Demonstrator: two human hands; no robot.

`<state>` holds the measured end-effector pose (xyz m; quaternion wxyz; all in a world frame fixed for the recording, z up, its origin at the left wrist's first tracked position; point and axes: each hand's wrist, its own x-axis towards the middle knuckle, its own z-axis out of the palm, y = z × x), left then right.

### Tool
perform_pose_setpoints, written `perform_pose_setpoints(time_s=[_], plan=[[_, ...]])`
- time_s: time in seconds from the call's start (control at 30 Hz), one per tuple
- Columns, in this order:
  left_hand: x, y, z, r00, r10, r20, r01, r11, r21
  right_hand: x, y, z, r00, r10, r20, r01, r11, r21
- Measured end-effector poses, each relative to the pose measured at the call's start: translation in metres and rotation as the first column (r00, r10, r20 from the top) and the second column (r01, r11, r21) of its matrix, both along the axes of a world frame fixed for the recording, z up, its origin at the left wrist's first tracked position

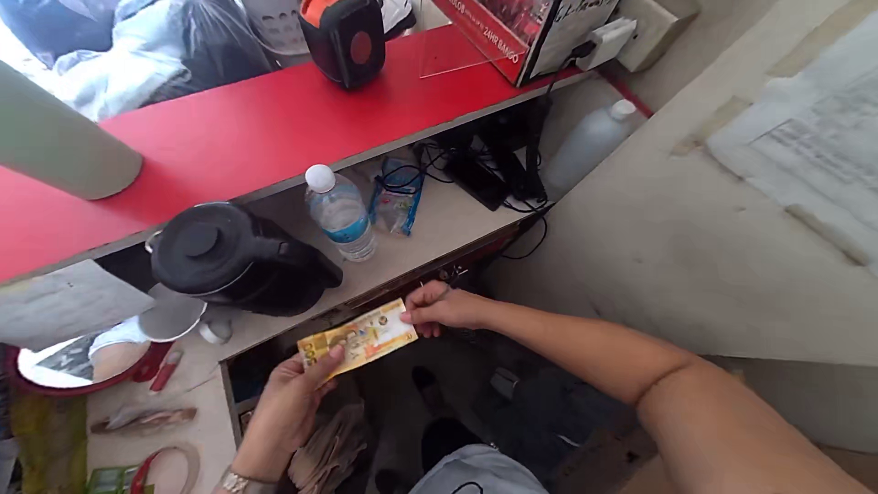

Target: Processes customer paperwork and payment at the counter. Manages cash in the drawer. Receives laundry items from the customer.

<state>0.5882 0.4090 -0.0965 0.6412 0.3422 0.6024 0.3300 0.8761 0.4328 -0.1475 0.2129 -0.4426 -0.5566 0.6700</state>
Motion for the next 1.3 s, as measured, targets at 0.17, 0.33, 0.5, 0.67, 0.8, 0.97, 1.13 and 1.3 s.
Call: perform_pose_setpoints(time_s=[0.17, 0.33, 0.5, 0.67, 0.8, 0.97, 1.13, 1.3], plan=[[0.001, -0.012, -0.056, 0.861, -0.192, -0.471, 0.32, 0.924, 0.208, 0.024, 0.006, -0.069, 0.617, 0.164, 0.769, -0.293, 0.956, 0.031], [0.011, -0.019, -0.064, 0.866, -0.197, -0.459, 0.309, 0.933, 0.184, 0.006, 0.014, -0.108, 0.517, 0.138, 0.845, -0.248, 0.969, -0.007], [0.013, -0.02, -0.062, 0.905, -0.15, -0.399, 0.257, 0.938, 0.231, 0.002, 0.002, -0.115, 0.517, 0.18, 0.837, -0.222, 0.972, -0.073], [0.007, -0.024, -0.066, 0.946, -0.094, -0.311, 0.168, 0.961, 0.221, 0.002, -0.076, -0.104, 0.487, 0.403, 0.775, -0.3, 0.91, -0.285], [0.009, -0.023, -0.069, 0.945, -0.133, -0.299, 0.201, 0.957, 0.208, -0.003, -0.125, -0.095, 0.452, 0.533, 0.715, -0.318, 0.846, -0.429], [0.024, -0.018, -0.08, 0.902, -0.228, -0.366, 0.316, 0.927, 0.202, -0.002, -0.123, -0.068, 0.366, 0.671, 0.645, -0.48, 0.73, -0.486], [0.052, -0.013, -0.104, 0.841, -0.322, -0.435, 0.443, 0.871, 0.213, 0.057, -0.057, -0.006, 0.798, 0.471, 0.376, -0.378, 0.877, -0.296], [0.078, -0.006, -0.124, 0.667, -0.345, -0.66, 0.642, 0.716, 0.274, 0.125, -0.013, -0.096, 0.52, 0.319, 0.792, -0.273, 0.941, -0.2]])
